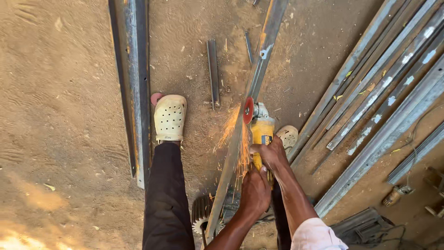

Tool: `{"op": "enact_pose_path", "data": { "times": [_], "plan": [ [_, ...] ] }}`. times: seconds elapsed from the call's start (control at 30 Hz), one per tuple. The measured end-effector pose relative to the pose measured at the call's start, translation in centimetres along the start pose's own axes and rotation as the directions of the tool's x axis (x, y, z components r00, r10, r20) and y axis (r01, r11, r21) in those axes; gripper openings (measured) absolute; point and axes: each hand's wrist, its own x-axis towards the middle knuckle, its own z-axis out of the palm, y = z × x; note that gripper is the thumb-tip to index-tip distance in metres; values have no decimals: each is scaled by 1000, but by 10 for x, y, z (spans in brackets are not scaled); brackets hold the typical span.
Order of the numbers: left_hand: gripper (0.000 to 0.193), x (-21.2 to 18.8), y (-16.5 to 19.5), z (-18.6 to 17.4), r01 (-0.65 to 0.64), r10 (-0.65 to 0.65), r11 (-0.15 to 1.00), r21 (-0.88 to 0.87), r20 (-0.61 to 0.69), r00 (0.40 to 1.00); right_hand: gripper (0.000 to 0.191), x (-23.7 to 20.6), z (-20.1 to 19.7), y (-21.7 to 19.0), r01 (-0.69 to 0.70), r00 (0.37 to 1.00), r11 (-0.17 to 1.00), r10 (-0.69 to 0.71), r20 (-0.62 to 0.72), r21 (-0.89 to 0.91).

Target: The person uses an angle grinder to smooth or cut metal bars on a dirt floor. They hold the metal bars by hand while applying the rotating grinding disc, creating sparks throughout the process.

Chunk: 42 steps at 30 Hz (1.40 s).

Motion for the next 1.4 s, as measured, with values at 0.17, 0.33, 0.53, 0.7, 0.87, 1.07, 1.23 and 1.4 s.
{"op": "enact_pose_path", "data": {
  "times": [0.17,0.33,0.53,0.7,0.87,1.07,1.23,1.4],
  "plan": [
    [42,-1,2,0,43,-43,999,11,-32,999,27,0,0,-1,15,1000,998,-16,10,60],
    [43,-1,12,-8,21,-21,1000,10,-27,999,26,0,-2,-9,-17,1000,993,16,10,119],
    [52,-1,14,-12,105,-109,992,66,73,991,27,4,0,-5,-22,1000,997,22,-2,70],
    [54,1,7,-9,144,-147,989,40,97,984,32,8,2,1,-37,999,998,37,-1,50],
    [52,4,4,-6,52,-68,982,183,78,995,32,7,2,-2,-71,997,996,70,15,62],
    [45,0,4,-8,70,-72,997,27,53,996,32,-3,0,-10,-58,998,996,57,34,60],
    [45,-2,2,-10,91,-92,996,14,75,993,33,-9,4,-17,-50,999,999,50,0,19],
    [46,2,5,-12,-91,94,995,30,-99,991,30,-5,2,-22,-43,999,993,45,-14,108]
  ]
}}
